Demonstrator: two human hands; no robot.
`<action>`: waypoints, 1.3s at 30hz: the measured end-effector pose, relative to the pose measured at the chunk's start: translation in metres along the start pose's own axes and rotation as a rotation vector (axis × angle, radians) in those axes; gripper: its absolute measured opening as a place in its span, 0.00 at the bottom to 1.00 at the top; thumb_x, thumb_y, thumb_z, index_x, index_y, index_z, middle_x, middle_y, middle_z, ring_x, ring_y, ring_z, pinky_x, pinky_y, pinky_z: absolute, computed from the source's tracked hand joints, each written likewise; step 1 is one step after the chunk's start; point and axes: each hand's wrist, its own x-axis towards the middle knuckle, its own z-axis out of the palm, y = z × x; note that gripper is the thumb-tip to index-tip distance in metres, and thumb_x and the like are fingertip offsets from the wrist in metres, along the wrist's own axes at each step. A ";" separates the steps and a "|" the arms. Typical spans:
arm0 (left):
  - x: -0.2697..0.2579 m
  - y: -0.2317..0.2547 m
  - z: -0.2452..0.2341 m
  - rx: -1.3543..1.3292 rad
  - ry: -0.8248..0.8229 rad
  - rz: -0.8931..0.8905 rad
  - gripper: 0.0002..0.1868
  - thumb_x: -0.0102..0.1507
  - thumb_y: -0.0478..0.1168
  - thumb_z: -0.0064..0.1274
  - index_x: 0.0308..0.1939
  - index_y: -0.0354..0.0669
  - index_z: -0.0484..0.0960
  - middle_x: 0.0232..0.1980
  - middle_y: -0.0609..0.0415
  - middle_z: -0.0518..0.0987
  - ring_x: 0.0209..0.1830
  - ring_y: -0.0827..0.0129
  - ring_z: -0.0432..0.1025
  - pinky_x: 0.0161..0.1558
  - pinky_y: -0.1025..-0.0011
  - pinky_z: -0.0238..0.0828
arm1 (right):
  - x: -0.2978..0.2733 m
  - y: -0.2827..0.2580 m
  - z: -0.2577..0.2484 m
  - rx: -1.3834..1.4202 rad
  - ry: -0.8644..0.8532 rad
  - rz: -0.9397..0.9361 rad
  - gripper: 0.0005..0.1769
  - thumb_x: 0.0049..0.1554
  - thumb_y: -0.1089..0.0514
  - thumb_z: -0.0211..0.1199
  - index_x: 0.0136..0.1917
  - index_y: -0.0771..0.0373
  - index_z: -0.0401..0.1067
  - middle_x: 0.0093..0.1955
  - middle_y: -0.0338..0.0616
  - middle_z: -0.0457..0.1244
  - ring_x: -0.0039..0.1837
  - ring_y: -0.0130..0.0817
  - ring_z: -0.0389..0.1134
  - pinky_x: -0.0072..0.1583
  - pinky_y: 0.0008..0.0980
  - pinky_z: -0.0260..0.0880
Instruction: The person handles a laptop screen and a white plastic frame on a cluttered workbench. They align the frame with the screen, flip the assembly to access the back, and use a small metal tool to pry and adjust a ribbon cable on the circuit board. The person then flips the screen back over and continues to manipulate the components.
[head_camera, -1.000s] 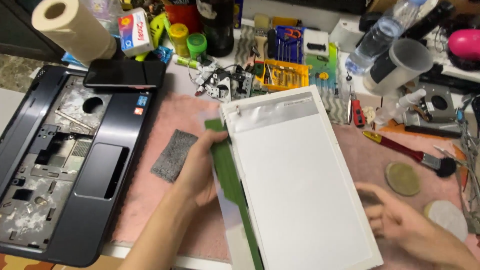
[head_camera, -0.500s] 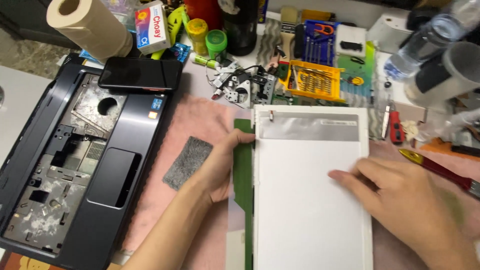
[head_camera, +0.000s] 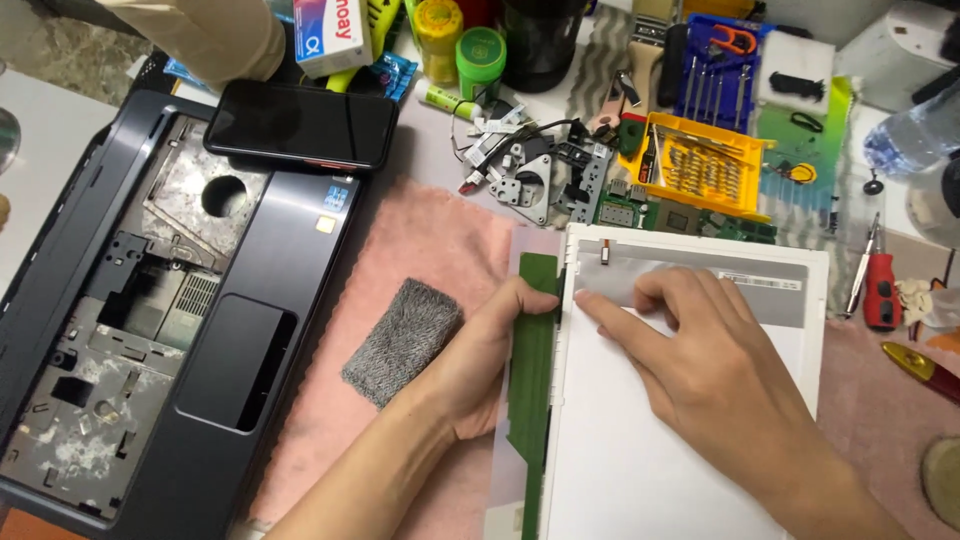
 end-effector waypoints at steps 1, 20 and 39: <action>0.000 0.000 -0.001 -0.036 -0.061 0.018 0.23 0.72 0.50 0.51 0.61 0.35 0.84 0.46 0.44 0.89 0.37 0.59 0.86 0.34 0.65 0.89 | 0.001 0.000 0.000 0.034 0.014 0.007 0.27 0.66 0.64 0.68 0.76 0.47 0.80 0.55 0.46 0.61 0.55 0.48 0.66 0.60 0.48 0.69; -0.005 -0.003 0.007 0.031 -0.222 0.180 0.27 0.76 0.54 0.37 0.55 0.34 0.81 0.39 0.35 0.83 0.36 0.50 0.81 0.39 0.59 0.83 | 0.019 -0.056 -0.009 0.910 0.068 0.775 0.41 0.58 0.56 0.78 0.83 0.59 0.75 0.43 0.41 0.77 0.33 0.31 0.75 0.42 0.28 0.82; -0.002 -0.011 0.003 0.033 -0.169 0.205 0.26 0.72 0.49 0.44 0.64 0.36 0.84 0.51 0.42 0.89 0.44 0.55 0.83 0.50 0.54 0.83 | 0.015 -0.062 -0.001 0.742 0.150 0.852 0.42 0.62 0.62 0.73 0.88 0.59 0.69 0.28 0.34 0.66 0.29 0.21 0.60 0.37 0.25 0.66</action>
